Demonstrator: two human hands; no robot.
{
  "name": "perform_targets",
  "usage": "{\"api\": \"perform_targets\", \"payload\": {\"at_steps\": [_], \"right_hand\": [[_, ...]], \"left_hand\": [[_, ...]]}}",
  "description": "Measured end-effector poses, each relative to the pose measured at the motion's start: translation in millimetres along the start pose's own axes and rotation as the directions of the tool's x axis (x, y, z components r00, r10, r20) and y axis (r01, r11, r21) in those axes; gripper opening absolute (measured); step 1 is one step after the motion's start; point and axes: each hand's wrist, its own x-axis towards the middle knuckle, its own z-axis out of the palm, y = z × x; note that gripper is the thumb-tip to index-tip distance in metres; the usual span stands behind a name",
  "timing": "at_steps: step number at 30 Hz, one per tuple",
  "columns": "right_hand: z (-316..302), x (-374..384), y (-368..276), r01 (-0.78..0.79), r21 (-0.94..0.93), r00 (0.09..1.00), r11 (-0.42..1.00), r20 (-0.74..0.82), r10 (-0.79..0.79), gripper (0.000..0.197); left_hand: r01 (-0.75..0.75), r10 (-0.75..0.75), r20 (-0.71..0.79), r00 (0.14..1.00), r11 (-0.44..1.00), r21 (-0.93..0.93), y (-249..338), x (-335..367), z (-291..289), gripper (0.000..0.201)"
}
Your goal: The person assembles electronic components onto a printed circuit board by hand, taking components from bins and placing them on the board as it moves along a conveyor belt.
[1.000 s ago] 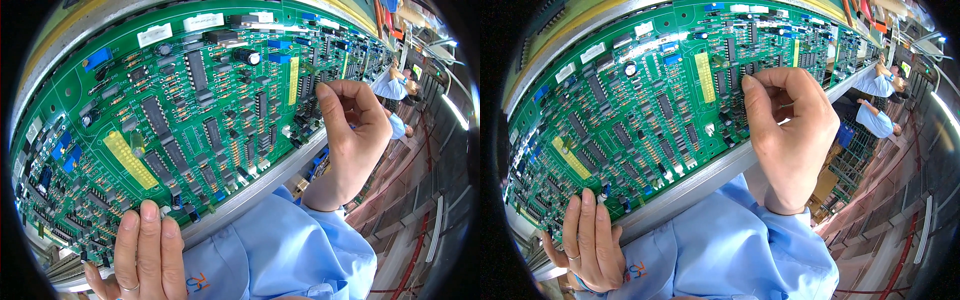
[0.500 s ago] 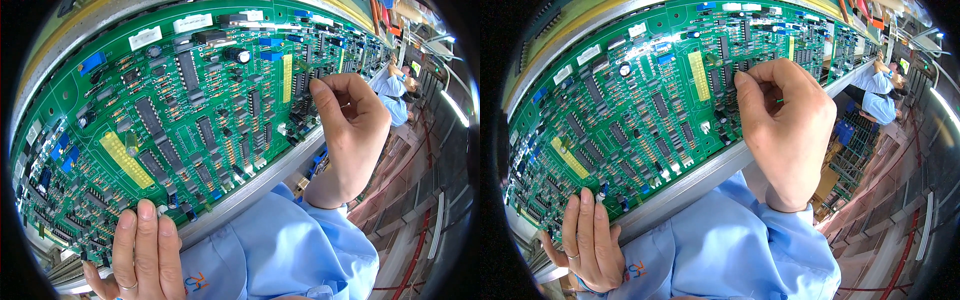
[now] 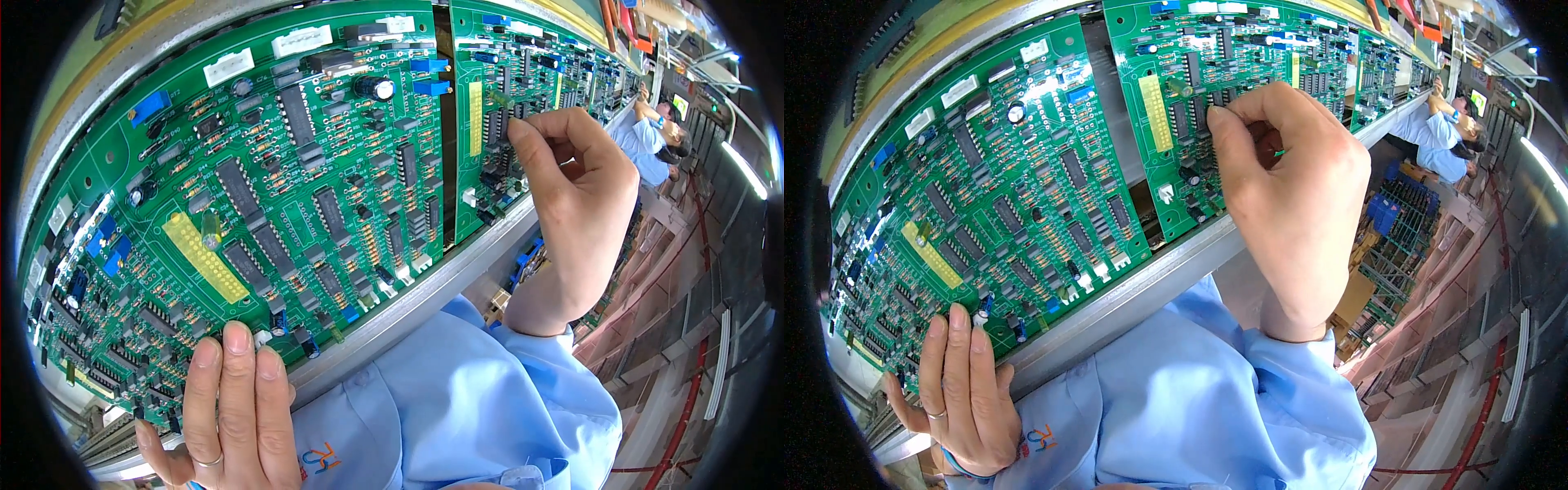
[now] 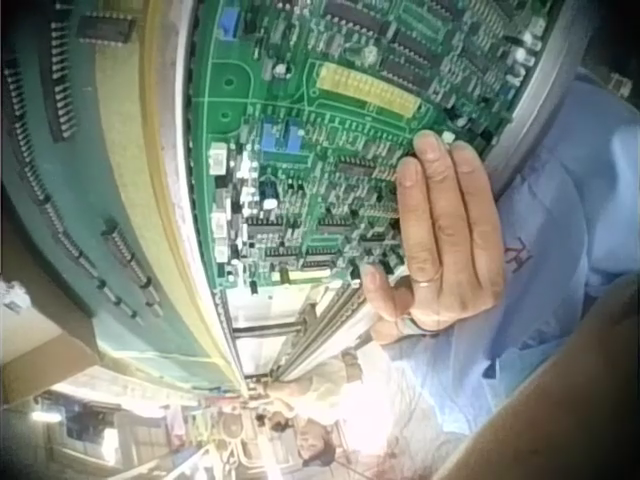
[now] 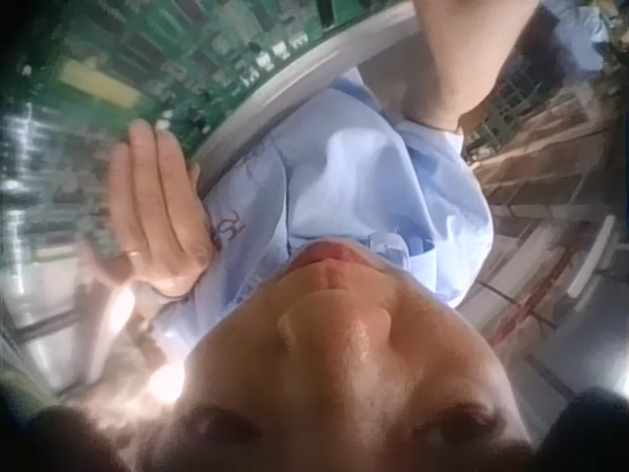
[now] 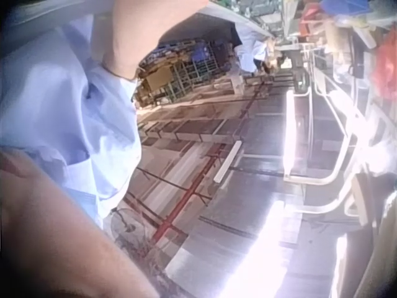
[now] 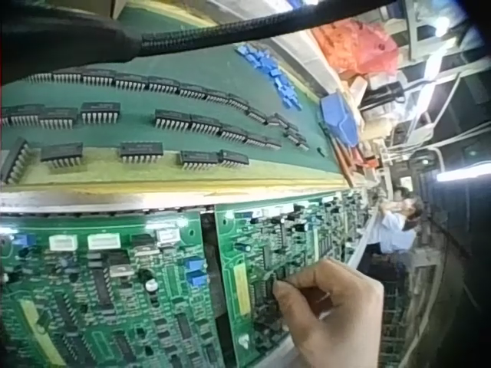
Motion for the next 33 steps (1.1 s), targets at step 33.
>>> {"api": "perform_targets", "payload": {"at_steps": [33], "right_hand": [[-12,26,192,0.007,-0.051,0.972,0.999,-0.236,-0.019,0.049]], "left_hand": [[0.161,-0.168,-0.298,0.940,0.986,-0.048,30,3,-25,0.047]]}}
